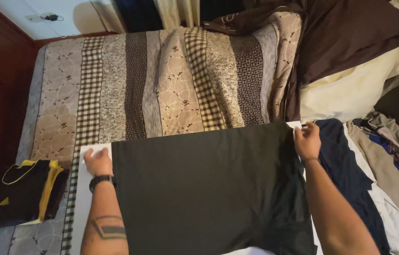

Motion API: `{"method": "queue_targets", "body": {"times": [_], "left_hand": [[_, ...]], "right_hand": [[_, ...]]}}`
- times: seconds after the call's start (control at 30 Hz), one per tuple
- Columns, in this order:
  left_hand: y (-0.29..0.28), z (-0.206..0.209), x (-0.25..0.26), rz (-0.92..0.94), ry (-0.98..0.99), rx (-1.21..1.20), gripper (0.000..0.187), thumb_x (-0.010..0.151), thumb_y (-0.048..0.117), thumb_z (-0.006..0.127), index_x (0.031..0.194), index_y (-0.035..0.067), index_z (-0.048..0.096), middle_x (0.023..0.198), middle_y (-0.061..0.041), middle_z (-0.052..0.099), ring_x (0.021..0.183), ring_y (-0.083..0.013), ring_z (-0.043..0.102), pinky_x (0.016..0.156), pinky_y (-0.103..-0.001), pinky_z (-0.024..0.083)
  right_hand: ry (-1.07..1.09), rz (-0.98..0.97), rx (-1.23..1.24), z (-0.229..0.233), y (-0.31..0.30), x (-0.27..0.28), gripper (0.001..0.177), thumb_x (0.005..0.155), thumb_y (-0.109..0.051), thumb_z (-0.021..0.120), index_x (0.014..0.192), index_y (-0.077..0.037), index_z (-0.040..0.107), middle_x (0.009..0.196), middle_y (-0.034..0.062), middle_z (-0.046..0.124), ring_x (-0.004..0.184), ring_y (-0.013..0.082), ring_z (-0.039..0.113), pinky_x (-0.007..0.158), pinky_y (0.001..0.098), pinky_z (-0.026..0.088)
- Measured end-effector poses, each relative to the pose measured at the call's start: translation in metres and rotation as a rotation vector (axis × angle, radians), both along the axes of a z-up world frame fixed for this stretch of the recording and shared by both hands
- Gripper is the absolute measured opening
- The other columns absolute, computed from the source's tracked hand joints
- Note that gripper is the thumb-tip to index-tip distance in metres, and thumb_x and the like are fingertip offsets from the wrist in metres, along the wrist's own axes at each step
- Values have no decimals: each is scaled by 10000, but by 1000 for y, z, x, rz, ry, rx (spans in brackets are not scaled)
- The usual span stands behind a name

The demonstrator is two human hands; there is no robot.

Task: The person folds two t-shirts on a white board placed on a bed. They first fold a black t-shirt, then a dark blue t-shirt, smoothing and aligning each before stacking them on the bed.

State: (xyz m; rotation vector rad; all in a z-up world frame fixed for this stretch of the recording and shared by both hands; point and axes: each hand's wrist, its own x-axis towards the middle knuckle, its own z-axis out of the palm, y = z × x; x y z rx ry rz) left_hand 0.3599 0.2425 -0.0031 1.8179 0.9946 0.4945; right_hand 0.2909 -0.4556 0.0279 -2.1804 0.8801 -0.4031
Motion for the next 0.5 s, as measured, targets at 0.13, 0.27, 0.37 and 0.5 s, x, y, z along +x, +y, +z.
{"method": "queue_targets", "body": {"times": [0.13, 0.27, 0.37, 0.5], "left_hand": [[-23, 45, -56, -268, 346, 475, 380, 824, 462, 657, 1017, 135, 675, 965, -85, 684, 964, -286, 635, 844, -398, 488], [-92, 168, -123, -602, 733, 323, 409, 846, 542, 527, 701, 160, 550, 622, -17, 532, 595, -186, 487, 598, -355, 368], [-100, 183, -154, -657, 906, 265, 597, 714, 563, 608, 1119, 128, 658, 1099, -86, 681, 1038, -294, 626, 874, -389, 490], [-65, 102, -195, -706, 869, 473, 763, 697, 674, 549, 1063, 12, 649, 1110, -183, 618, 1074, -327, 577, 917, -394, 454]], "right_hand": [[89, -21, -32, 17, 15, -58, 395, 909, -284, 644, 1222, -65, 545, 1036, 238, 637, 992, 407, 590, 832, 518, 475], [276, 35, -118, 25, 33, -123, 405, 856, -401, 626, 1016, -30, 593, 881, 173, 682, 827, 359, 642, 759, 434, 468], [495, 10, -100, 55, 64, -144, 416, 819, -482, 608, 1024, -122, 642, 942, 92, 718, 964, 347, 638, 814, 449, 471], [483, 97, -135, 28, 45, -153, 391, 852, -442, 561, 979, -99, 700, 957, 116, 716, 958, 320, 643, 804, 400, 473]]}}
